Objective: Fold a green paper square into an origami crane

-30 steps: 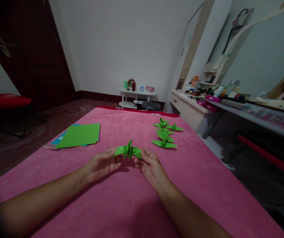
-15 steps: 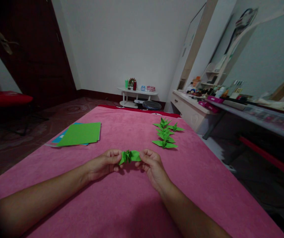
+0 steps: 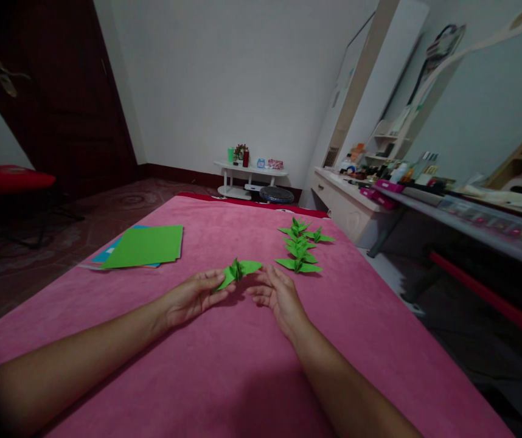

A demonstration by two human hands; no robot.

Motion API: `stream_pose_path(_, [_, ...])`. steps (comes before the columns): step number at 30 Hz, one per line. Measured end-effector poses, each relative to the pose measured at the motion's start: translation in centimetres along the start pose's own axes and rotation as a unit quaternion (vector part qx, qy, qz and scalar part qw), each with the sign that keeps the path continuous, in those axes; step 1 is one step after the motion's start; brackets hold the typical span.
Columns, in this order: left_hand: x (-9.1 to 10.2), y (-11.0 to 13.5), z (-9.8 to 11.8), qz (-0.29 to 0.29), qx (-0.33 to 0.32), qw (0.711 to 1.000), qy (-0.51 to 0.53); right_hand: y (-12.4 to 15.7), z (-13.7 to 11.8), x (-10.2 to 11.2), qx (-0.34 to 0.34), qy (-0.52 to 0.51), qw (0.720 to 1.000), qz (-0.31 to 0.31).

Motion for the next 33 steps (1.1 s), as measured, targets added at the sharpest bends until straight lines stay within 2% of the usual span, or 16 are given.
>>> stream_pose_path(3, [-0.4, 0.1, 0.1, -0.012, -0.008, 1.000, -0.003, 0.3, 0.2, -0.8, -0.014, 0.016, 0.999, -0.028])
stream_pose_path(6, [-1.1, 0.2, -0.1, -0.042, -0.009, 0.999, -0.033, 0.4, 0.2, -1.2, 0.002, 0.037, 0.998, -0.042])
stream_pose_path(11, [-2.6, 0.6, -0.7, -0.090, -0.014, 0.989, -0.114, 0.3, -0.5, -0.6, 0.039, 0.066, 0.997, -0.011])
stream_pose_path(15, [-3.2, 0.9, -0.9, -0.083, -0.028, 0.983, -0.159, 0.0, -1.6, 0.0, 0.072, 0.088, 0.993, 0.011])
stream_pose_path(21, [-3.1, 0.8, -1.2, -0.045, -0.046, 0.974, -0.219, 0.1, -1.2, 0.7, 0.059, 0.071, 0.995, 0.038])
stream_pose_path(25, [-2.7, 0.4, -0.5, -0.041, -0.064, 0.979, -0.191, 0.0, -0.8, 0.7, 0.047, 0.071, 0.996, 0.036])
stream_pose_path(29, [-2.5, 0.0, 0.3, -0.045, -0.037, 0.991, -0.119, -0.3, -1.1, 1.0, 0.036, 0.083, 0.995, 0.034])
stream_pose_path(33, [-4.7, -0.1, -1.0, -0.093, 0.050, 0.987, -0.123, -0.3, -0.9, 0.9, 0.009, 0.088, 0.996, 0.013])
Point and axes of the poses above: each hand's wrist, its own y-axis away from the middle knuckle, its own x-axis out of the back of the hand, z = x × y, the point moved 10 cm from there along -y, towards the middle knuckle, and after that the axes turned 12 degrees about x, right-handed, at the moved point
